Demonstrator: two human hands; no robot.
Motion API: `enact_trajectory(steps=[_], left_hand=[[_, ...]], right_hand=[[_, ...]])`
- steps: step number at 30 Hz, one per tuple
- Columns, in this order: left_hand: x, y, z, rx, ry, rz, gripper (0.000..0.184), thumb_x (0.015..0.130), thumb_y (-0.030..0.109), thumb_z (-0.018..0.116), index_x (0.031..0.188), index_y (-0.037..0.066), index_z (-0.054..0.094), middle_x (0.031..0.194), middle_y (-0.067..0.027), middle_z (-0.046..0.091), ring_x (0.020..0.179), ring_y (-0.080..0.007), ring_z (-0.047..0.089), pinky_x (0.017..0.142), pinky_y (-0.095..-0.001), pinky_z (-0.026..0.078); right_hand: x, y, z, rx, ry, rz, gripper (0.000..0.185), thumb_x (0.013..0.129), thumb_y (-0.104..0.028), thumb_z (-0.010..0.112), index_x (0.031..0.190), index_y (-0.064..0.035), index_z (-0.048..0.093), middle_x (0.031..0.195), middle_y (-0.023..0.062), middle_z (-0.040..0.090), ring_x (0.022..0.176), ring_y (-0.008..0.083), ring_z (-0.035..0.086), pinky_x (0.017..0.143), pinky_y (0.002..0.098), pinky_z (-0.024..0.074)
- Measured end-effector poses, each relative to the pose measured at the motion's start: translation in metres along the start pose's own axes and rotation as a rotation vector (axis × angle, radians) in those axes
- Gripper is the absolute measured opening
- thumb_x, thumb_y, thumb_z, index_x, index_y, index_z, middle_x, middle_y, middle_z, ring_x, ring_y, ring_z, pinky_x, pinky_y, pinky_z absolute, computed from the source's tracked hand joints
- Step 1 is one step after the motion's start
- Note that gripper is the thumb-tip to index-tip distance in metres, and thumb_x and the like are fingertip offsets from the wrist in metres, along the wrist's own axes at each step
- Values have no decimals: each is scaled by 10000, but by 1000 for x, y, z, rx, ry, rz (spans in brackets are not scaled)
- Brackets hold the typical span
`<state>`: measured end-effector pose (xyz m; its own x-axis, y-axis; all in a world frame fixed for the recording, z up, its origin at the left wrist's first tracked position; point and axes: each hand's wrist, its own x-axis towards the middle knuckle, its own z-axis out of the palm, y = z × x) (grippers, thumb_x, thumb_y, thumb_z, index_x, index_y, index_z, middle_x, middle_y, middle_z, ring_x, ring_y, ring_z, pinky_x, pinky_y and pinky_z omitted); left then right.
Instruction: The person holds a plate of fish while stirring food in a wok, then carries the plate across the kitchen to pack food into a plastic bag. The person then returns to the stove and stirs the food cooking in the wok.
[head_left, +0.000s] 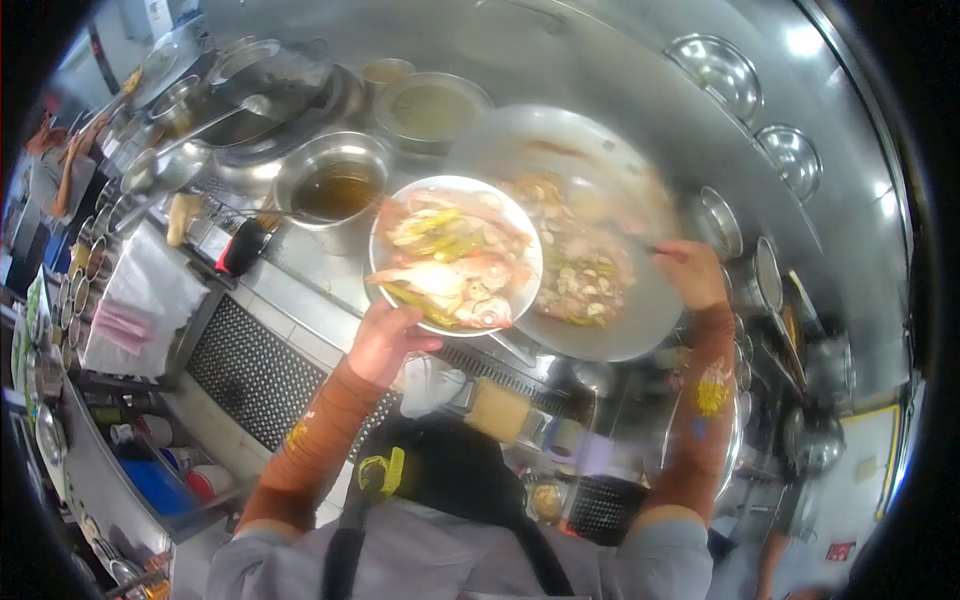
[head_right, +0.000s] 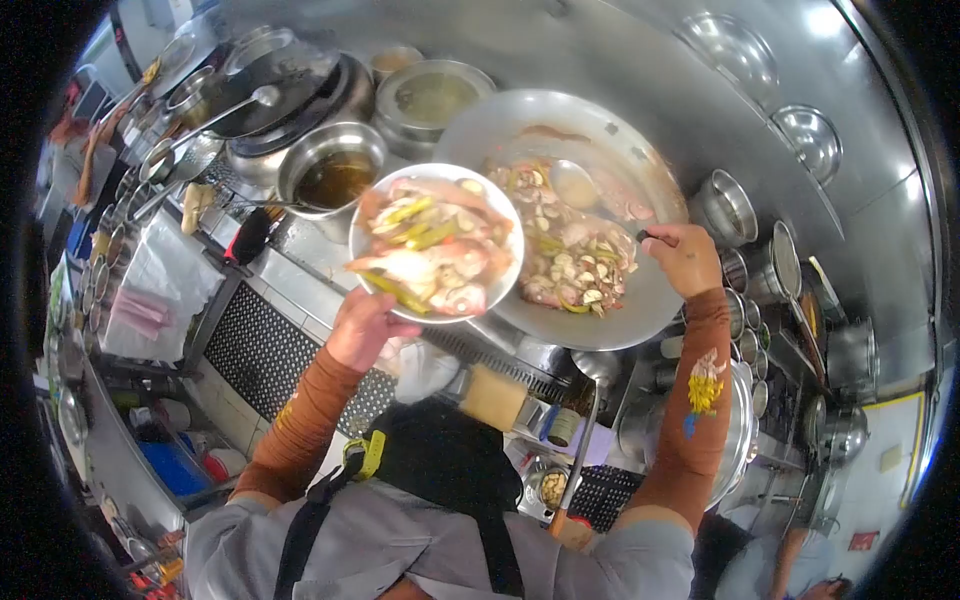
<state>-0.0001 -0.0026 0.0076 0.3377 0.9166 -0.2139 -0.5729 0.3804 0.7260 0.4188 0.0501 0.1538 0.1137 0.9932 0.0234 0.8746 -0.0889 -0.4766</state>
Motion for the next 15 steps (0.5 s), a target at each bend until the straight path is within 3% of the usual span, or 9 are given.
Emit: enact_trajectory(steps=[7,12,15], left_hand=[[-3,-5,-2,-21,11,-1,438,905,144,520,1316,5,464,1191,-141,608,996,-249,649,756,-378,598],[-7,-1,1,6,22,-5,421,904,146,520,1301,14,474,1163,-124,621,960,-231,660,755,-357,597],[-10,3,3,-7,9,6,416,905,148,519,1298,17,478,1157,-117,627,946,-218,664,748,-337,597]], right_hand=[[-37,-87,18,108,-71,-270,261,812,-146,712,1007,27,712,876,162,723,783,198,689,751,290,515],[-69,-139,25,-69,-5,-425,255,802,-244,719,976,-59,738,918,142,714,856,322,678,772,367,524],[-87,-155,22,-238,96,-488,232,801,-220,721,972,-63,731,911,124,704,834,320,665,736,379,516]])
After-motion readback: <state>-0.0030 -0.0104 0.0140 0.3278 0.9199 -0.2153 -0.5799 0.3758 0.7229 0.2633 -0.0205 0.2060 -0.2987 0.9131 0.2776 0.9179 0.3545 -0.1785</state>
